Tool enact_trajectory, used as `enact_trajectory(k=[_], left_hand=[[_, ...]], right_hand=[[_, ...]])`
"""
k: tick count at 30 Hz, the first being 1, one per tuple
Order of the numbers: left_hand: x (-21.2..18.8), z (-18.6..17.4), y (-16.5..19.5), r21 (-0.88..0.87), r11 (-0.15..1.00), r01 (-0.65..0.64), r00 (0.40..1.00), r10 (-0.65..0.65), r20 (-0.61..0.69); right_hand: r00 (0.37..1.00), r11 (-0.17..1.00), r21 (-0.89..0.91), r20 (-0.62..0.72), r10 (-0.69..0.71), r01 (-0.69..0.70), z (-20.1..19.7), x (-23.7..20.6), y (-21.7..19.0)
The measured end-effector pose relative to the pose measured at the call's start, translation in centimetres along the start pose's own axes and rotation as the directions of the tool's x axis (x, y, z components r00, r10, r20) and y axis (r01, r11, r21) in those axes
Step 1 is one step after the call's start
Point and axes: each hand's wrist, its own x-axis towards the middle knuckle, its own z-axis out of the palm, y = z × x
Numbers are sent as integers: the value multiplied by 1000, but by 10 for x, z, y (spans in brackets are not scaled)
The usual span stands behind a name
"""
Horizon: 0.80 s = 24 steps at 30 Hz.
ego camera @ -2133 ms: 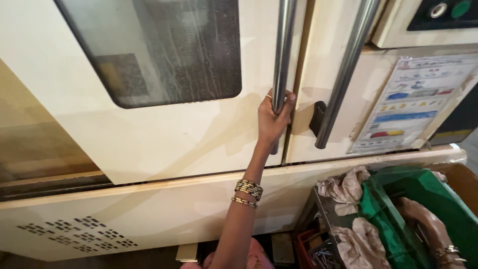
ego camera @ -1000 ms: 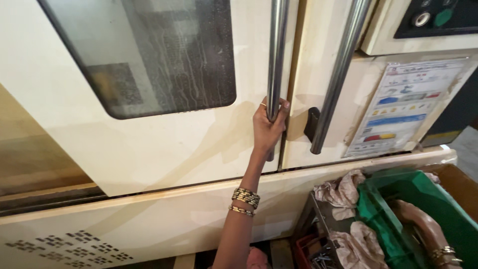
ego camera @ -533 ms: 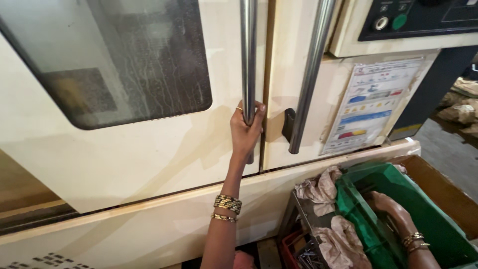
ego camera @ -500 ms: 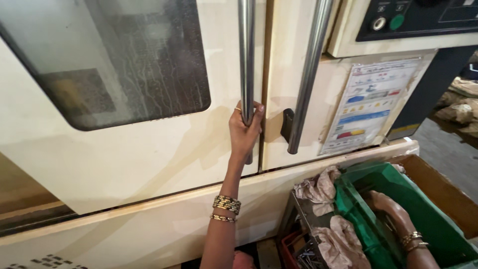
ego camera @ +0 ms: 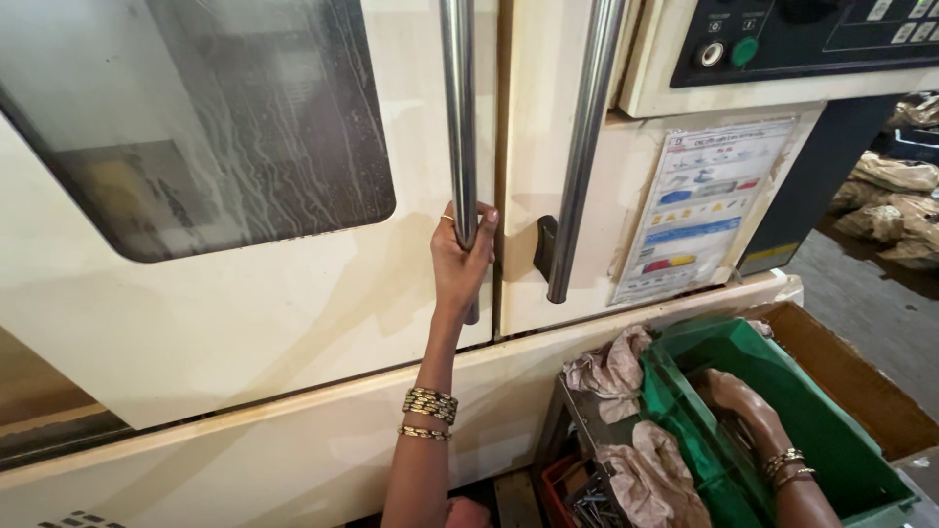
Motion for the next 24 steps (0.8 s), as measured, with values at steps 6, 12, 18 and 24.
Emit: enact_trajectory(k=[6,12,18,24], left_hand=[[1,1,-3,-6,1000,24,1000,-24,-8],[1,0,-7,-39,999,10,1000,-10,7],[1,0,-6,-29,999,28,1000,-28,-12],[1,0,-5,-8,999,41,999,-41,-6]], right_hand=[[970,776,-584,112,-214,239,11,-2,10],[998,995,89,31,47,-49,5,-1,6],[997,995,77,51,56,-60,-12,-10,-7],[991,988,123,104,84,-97,-26,-14,-18]])
